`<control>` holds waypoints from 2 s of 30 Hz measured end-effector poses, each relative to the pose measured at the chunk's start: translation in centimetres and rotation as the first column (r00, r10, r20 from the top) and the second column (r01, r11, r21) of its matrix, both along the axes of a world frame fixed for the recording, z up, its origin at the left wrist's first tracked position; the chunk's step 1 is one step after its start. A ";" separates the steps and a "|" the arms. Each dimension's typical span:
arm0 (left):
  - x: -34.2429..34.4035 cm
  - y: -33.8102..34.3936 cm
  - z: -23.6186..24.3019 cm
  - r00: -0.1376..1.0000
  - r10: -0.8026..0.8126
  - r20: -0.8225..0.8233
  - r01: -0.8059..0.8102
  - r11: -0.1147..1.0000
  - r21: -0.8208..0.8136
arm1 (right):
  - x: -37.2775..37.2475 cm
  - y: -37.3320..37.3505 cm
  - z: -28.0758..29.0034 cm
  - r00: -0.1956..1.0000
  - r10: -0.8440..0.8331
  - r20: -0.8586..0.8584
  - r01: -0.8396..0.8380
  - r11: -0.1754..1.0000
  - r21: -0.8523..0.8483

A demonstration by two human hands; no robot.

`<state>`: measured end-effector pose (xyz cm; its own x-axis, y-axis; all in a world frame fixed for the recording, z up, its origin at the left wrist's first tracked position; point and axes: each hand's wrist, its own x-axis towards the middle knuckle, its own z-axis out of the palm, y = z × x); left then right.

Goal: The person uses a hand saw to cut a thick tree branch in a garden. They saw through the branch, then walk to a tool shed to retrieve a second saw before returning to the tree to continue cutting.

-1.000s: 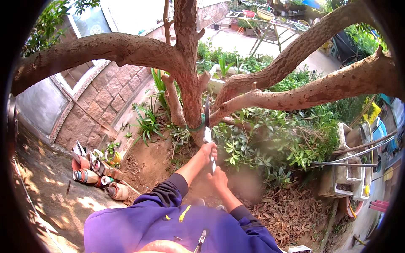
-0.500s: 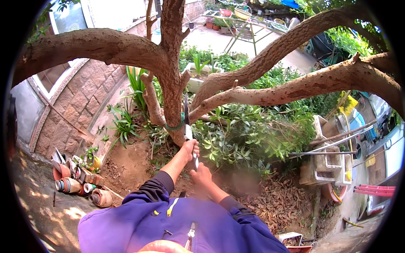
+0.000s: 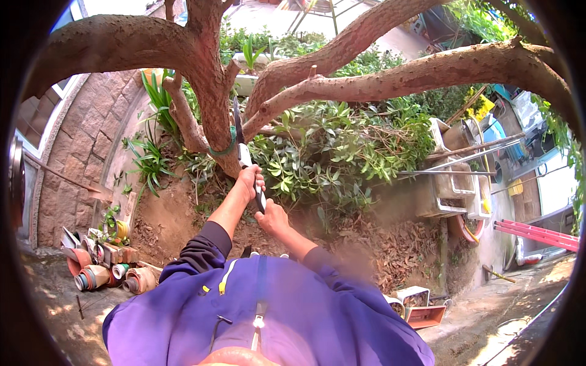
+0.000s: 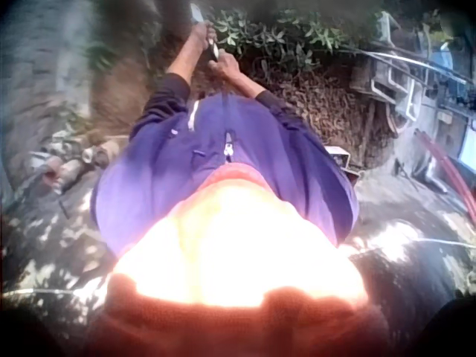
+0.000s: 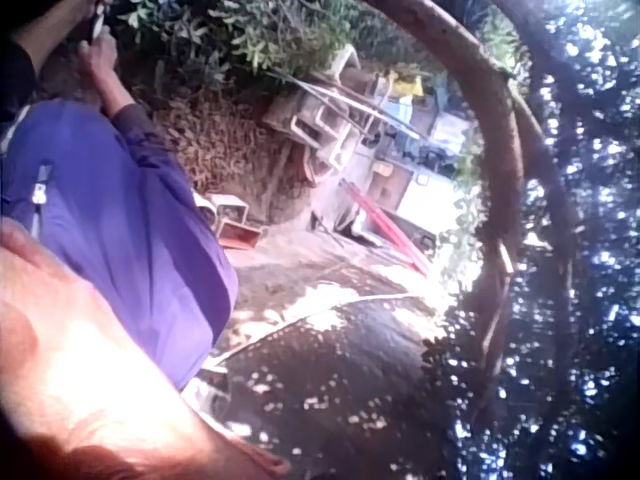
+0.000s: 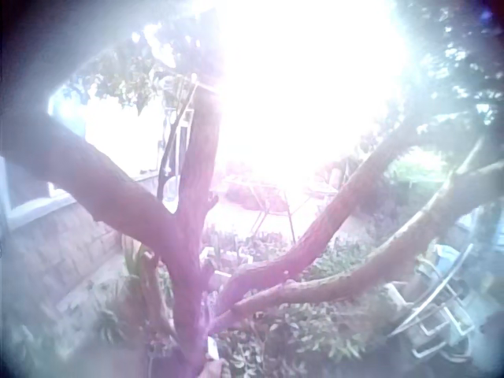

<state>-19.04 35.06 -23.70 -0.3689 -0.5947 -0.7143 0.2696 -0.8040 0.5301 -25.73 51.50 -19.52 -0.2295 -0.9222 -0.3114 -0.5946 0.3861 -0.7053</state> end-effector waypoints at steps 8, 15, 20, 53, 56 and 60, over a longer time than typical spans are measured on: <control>-0.2 0.4 0.4 0.999 -0.045 0.025 0.046 0.998 -0.047 | 0.1 -0.1 -1.4 0.998 -0.026 -0.052 0.026 1.000 0.006; 0.2 0.3 0.6 1.000 -0.023 0.010 0.024 0.999 -0.028 | 0.5 0.1 0.0 0.999 -0.037 -0.023 0.038 0.999 0.012; 0.2 0.6 1.0 0.999 -0.032 0.038 0.034 0.999 -0.040 | 0.6 0.1 -0.7 0.999 -0.039 -0.031 0.039 0.999 0.013; 0.2 0.4 -0.2 1.000 -0.019 0.021 0.020 1.000 -0.021 | 1.1 -0.4 -2.0 0.994 -0.068 -0.085 0.070 0.997 0.022; 0.1 0.4 -0.2 1.000 0.000 0.027 0.001 1.000 -0.027 | 1.0 -0.6 -2.4 0.997 -0.051 -0.059 0.054 0.998 0.040; -0.2 0.6 0.2 0.999 0.013 0.039 -0.012 1.000 -0.024 | 0.7 -0.5 -2.5 0.997 -0.036 -0.076 0.037 0.999 0.016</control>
